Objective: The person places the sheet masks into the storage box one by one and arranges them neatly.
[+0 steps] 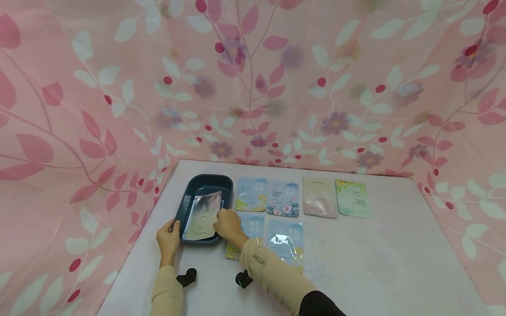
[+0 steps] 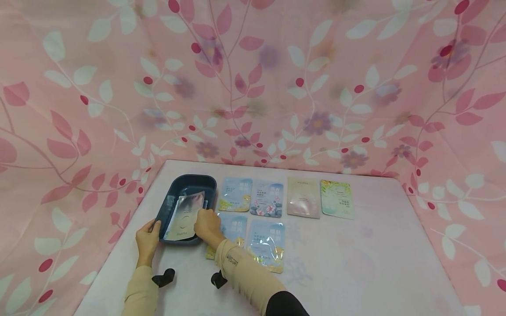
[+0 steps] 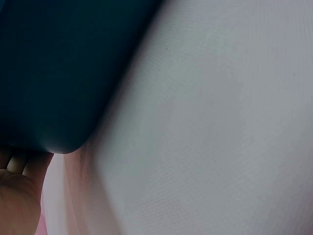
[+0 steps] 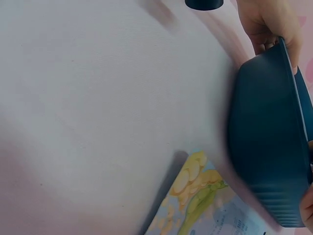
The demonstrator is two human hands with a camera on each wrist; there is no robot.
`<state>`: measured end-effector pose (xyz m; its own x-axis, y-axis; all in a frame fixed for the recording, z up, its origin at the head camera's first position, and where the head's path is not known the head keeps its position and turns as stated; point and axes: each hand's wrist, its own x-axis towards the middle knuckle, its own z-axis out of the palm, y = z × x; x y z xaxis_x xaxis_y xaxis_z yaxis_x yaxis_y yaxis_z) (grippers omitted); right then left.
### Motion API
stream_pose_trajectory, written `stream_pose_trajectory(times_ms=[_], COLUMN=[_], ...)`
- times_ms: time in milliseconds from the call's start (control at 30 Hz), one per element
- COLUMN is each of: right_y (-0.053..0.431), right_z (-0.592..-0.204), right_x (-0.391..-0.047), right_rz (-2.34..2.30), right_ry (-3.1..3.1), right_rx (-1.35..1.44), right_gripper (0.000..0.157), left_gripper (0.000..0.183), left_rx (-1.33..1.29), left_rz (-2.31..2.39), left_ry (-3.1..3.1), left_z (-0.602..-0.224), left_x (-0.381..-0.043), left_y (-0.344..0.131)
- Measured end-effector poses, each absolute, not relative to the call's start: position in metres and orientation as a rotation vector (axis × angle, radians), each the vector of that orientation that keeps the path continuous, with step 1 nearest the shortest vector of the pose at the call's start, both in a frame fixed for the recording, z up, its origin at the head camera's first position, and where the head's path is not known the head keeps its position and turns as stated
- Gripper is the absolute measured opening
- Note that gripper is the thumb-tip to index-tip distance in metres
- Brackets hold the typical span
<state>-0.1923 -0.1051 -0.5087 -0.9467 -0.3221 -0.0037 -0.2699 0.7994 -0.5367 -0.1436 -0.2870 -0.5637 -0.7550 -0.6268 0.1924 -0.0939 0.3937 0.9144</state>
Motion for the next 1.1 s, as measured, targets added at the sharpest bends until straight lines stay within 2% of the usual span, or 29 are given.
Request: stream_pose_trajectory(times_ms=[133, 367, 433, 967, 1100], right_y=[-0.103, -0.098, -0.094, -0.056, -0.044], right_z=[-0.51, -0.521, -0.513, -0.499, -0.496], right_x=[-0.189, -0.191, -0.187, -0.183, -0.183], right_rz=[-0.921, -1.076, -1.13, -1.481, -1.505], right_ry=[2.889, 2.816, 2.748, 2.602, 2.585], right_rx=[-0.524, -0.564, -0.559, -0.639, -0.635], right_gripper=[0.003, 0.016, 0.019, 0.014, 0.018], left_gripper=[0.023, 0.023, 0.023, 0.025, 0.025], left_rx=[0.608, 0.624, 0.634, 0.627, 0.646], left_rz=[-1.337, -1.3, -1.294, -1.321, -1.305], left_ry=[-2.143, -2.176, -2.187, -2.176, -2.191], left_z=[-0.564, -0.564, -0.563, -0.564, -0.562], left_x=[-0.144, -0.145, -0.144, -0.144, -0.143], left_y=[-0.287, -0.287, -0.287, -0.288, -0.287])
